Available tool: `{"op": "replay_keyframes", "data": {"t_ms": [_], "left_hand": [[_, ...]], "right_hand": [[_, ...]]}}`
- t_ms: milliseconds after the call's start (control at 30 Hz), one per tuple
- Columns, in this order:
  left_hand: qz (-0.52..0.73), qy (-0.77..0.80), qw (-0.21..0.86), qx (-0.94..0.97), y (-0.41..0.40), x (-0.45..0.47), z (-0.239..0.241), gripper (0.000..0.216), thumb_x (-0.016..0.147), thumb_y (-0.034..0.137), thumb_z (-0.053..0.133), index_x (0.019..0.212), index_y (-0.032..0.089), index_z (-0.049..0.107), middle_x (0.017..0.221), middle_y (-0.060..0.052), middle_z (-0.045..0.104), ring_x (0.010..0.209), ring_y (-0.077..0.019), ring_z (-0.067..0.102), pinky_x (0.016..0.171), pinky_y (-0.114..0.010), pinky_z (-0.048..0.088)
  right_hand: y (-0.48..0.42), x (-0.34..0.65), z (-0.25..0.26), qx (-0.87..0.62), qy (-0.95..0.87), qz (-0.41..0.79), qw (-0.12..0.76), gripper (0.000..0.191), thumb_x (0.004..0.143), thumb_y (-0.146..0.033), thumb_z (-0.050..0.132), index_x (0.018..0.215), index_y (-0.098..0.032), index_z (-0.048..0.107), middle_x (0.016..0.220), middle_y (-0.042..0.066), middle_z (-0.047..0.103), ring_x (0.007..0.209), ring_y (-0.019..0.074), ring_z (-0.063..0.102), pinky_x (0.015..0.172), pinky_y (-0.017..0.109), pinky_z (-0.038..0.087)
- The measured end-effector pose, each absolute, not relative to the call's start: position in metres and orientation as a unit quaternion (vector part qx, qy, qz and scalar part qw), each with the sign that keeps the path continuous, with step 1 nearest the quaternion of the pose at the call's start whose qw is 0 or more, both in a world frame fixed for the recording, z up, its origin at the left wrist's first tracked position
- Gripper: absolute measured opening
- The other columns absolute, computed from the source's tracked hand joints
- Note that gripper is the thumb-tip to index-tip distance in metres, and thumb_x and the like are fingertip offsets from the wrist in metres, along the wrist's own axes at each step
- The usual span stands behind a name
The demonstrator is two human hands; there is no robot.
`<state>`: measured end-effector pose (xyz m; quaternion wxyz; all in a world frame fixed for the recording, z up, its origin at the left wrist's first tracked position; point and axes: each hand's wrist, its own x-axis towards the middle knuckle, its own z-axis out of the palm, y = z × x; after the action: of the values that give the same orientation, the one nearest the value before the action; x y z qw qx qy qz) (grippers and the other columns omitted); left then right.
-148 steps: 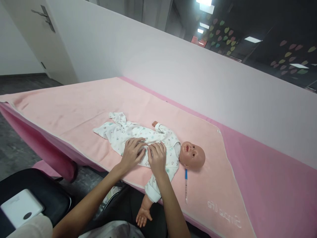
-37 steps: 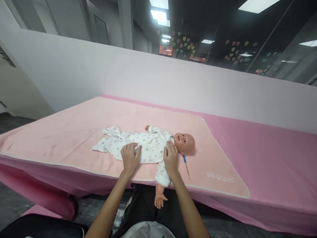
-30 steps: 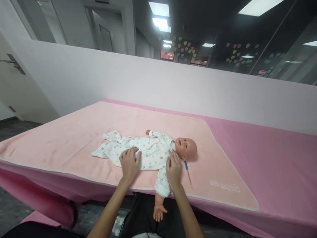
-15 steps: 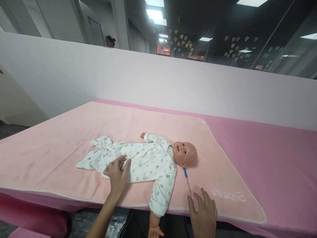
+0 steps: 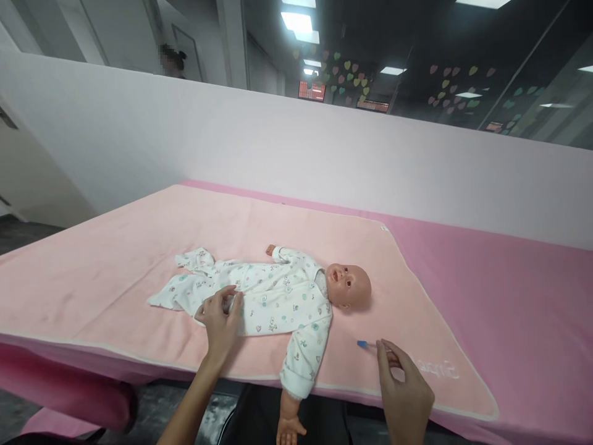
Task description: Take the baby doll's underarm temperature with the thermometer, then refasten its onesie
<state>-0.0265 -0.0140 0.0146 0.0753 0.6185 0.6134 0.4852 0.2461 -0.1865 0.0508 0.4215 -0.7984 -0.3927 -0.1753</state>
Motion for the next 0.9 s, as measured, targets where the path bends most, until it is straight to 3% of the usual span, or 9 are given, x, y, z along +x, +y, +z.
{"op": "replay_keyframes", "data": {"t_ms": [267, 633, 900], "left_hand": [[0.476, 0.615, 0.078, 0.624, -0.012, -0.027, 0.014, 0.023, 0.084, 0.038, 0.043, 0.096, 0.022, 0.056, 0.087, -0.006, 0.060, 0.092, -0.0256, 0.050, 0.087, -0.046, 0.027], [0.459, 0.629, 0.072, 0.623, -0.009, -0.025, 0.015, 0.030, 0.082, 0.041, 0.041, 0.093, 0.020, 0.059, 0.082, -0.006, 0.061, 0.093, -0.0251, 0.050, 0.088, -0.043, 0.026], [0.439, 0.630, 0.061, 0.638, -0.008, -0.025, 0.015, 0.029, 0.083, 0.040, 0.040, 0.091, 0.021, 0.059, 0.084, -0.006, 0.063, 0.091, -0.0258, 0.049, 0.084, -0.042, 0.026]], "right_hand": [[-0.157, 0.260, 0.039, -0.823, -0.435, 0.021, 0.365, 0.050, 0.081, -0.058, 0.038, 0.057, -0.020, 0.061, 0.050, 0.003, 0.060, 0.046, 0.0145, 0.055, 0.046, 0.021, 0.036], [-0.160, 0.263, 0.032, -0.829, -0.378, 0.164, 0.378, 0.049, 0.075, -0.061, 0.044, 0.072, -0.018, 0.069, 0.068, 0.007, 0.068, 0.054, 0.0165, 0.060, 0.049, 0.022, 0.043], [-0.160, 0.259, 0.027, -0.822, -0.362, 0.225, 0.377, 0.045, 0.076, -0.056, 0.045, 0.067, -0.017, 0.066, 0.052, 0.004, 0.061, 0.049, 0.0169, 0.059, 0.047, 0.023, 0.044]]}}
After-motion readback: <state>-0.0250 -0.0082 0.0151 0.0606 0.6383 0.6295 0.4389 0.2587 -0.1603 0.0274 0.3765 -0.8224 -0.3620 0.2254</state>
